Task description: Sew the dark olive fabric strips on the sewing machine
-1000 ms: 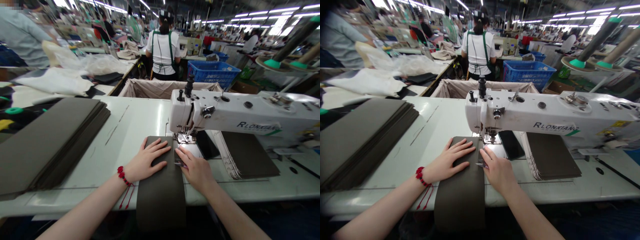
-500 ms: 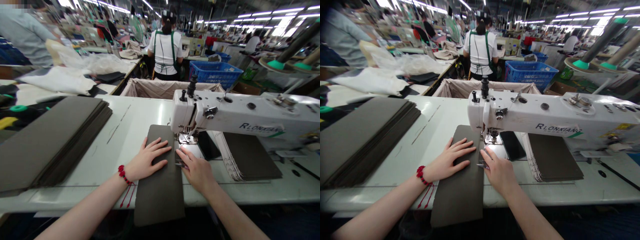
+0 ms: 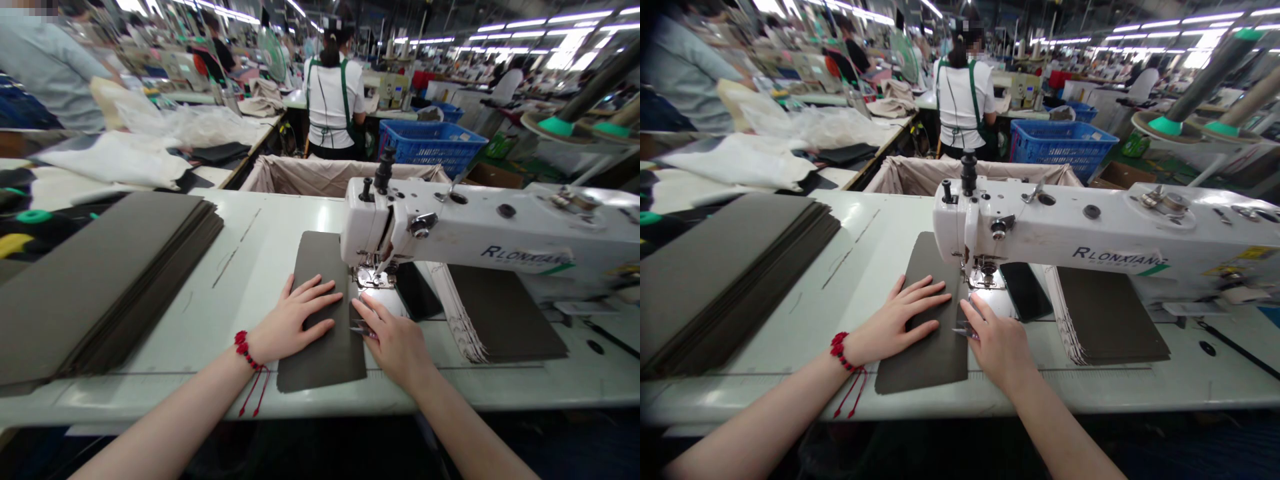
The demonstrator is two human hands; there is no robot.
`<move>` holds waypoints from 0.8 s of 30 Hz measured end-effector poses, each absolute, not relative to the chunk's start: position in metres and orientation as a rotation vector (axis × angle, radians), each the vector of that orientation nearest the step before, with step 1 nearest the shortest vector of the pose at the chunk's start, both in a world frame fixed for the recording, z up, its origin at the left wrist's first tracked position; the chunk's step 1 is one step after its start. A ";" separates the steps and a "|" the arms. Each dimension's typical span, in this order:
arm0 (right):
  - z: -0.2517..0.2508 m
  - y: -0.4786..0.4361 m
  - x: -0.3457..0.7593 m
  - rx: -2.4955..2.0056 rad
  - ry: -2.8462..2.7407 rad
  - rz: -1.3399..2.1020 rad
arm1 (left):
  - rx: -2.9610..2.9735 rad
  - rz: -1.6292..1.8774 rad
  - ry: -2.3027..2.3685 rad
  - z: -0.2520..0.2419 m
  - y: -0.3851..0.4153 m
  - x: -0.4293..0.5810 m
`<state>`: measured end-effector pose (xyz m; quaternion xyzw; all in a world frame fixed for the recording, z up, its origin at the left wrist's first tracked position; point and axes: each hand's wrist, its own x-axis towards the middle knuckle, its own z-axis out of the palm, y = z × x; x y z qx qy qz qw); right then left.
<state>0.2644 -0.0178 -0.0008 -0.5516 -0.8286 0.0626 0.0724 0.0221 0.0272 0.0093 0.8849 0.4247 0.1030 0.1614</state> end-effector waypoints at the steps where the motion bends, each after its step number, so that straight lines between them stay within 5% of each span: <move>1: -0.001 -0.018 0.264 -1.655 -2.491 0.189 | 2.526 0.291 1.214 0.010 0.027 0.022; 24: -0.009 -0.016 0.266 -1.663 -2.469 0.208 | 2.522 0.321 1.242 0.008 0.027 0.022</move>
